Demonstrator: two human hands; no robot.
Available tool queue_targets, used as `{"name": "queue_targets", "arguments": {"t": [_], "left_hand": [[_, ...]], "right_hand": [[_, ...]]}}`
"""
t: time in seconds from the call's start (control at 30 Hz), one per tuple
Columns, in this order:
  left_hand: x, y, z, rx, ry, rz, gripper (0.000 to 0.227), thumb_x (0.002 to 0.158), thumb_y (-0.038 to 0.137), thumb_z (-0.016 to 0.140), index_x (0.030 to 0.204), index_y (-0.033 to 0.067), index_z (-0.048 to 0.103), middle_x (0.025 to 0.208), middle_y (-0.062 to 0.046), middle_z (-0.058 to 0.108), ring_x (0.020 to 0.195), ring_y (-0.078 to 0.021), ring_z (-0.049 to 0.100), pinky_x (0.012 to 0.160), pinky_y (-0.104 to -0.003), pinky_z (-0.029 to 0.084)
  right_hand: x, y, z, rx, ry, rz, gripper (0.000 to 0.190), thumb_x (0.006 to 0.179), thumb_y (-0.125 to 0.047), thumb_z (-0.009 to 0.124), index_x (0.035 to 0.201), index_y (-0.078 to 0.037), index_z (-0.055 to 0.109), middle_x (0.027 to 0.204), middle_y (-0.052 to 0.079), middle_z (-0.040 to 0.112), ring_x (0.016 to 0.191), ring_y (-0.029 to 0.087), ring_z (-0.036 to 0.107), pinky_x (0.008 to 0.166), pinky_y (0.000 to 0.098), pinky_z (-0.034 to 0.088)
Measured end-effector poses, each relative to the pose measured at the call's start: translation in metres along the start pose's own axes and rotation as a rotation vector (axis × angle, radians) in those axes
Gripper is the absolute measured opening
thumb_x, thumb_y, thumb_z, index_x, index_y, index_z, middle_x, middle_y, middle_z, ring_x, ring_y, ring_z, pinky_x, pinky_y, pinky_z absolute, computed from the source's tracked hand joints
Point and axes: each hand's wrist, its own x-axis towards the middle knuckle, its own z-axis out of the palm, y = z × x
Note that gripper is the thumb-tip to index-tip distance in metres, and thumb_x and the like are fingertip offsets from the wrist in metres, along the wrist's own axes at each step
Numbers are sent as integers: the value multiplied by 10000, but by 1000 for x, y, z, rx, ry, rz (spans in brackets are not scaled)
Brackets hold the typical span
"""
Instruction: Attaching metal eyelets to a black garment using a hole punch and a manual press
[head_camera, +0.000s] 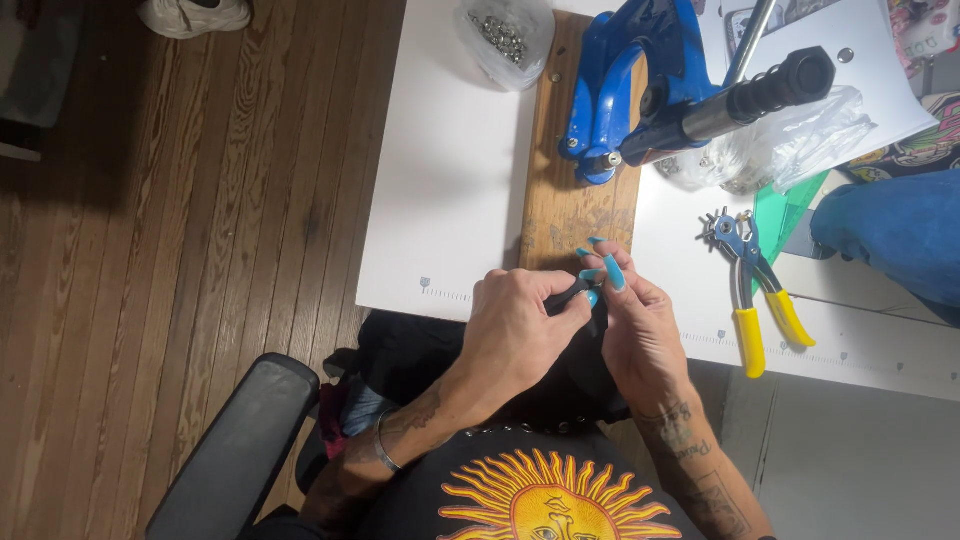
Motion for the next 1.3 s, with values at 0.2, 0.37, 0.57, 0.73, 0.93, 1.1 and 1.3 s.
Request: {"name": "queue_targets", "arguments": {"t": [0.2, 0.37, 0.57, 0.73, 0.93, 1.1, 1.3], "left_hand": [[-1, -4, 3, 6, 15, 11, 359, 740, 172, 560, 414, 75, 443, 280, -29, 376, 309, -79, 346, 316, -191, 288], [-2, -4, 2, -8, 31, 2, 358, 734, 159, 558, 406, 79, 438, 273, -22, 365, 307, -70, 338, 311, -186, 286], [-3, -5, 4, 23, 57, 15, 354, 736, 166, 556, 416, 66, 440, 278, -43, 364, 298, -97, 347, 312, -206, 296], [-5, -4, 4, 30, 57, 37, 344, 742, 149, 556, 428, 61, 447, 288, -42, 377, 312, -84, 340, 316, -196, 308], [-5, 2, 0, 36, 59, 67, 335, 752, 143, 564, 446, 47, 469, 305, -70, 394, 313, -105, 376, 318, -208, 316], [-7, 1, -2, 52, 55, 84, 338, 752, 169, 570, 455, 68, 446, 325, -67, 386, 340, -105, 365, 353, -225, 340], [-11, 1, -2, 73, 36, 75, 338, 754, 196, 572, 470, 70, 440, 348, -94, 396, 347, -148, 390, 376, -253, 360]], "right_hand": [[-3, 0, 0, -11, 72, 71, 125, 762, -165, 628, 762, -40, 630, 1125, 66, 500, 1081, 167, 515, 935, 281, 370], [-3, 1, -3, 12, 96, 127, 148, 735, -189, 652, 773, -47, 634, 1148, 43, 525, 1106, 157, 510, 935, 275, 372], [-1, 4, -6, 29, 90, 113, 122, 741, -147, 647, 752, -26, 630, 1122, 57, 517, 1058, 159, 539, 897, 265, 423], [-2, 3, -2, 44, 99, 101, 104, 751, -117, 640, 747, -14, 624, 1103, 71, 510, 1050, 169, 545, 886, 274, 438], [-1, 3, -2, 85, 110, 119, 77, 750, -61, 626, 766, 14, 615, 1097, 93, 508, 970, 182, 590, 811, 259, 500], [-4, 0, 3, 93, 125, 125, 85, 738, -46, 633, 764, 28, 603, 1095, 119, 523, 902, 196, 614, 751, 275, 539], [-3, -3, -1, 73, 124, 134, 100, 737, -49, 637, 775, 33, 596, 1040, 134, 568, 851, 217, 629, 688, 289, 556]]}}
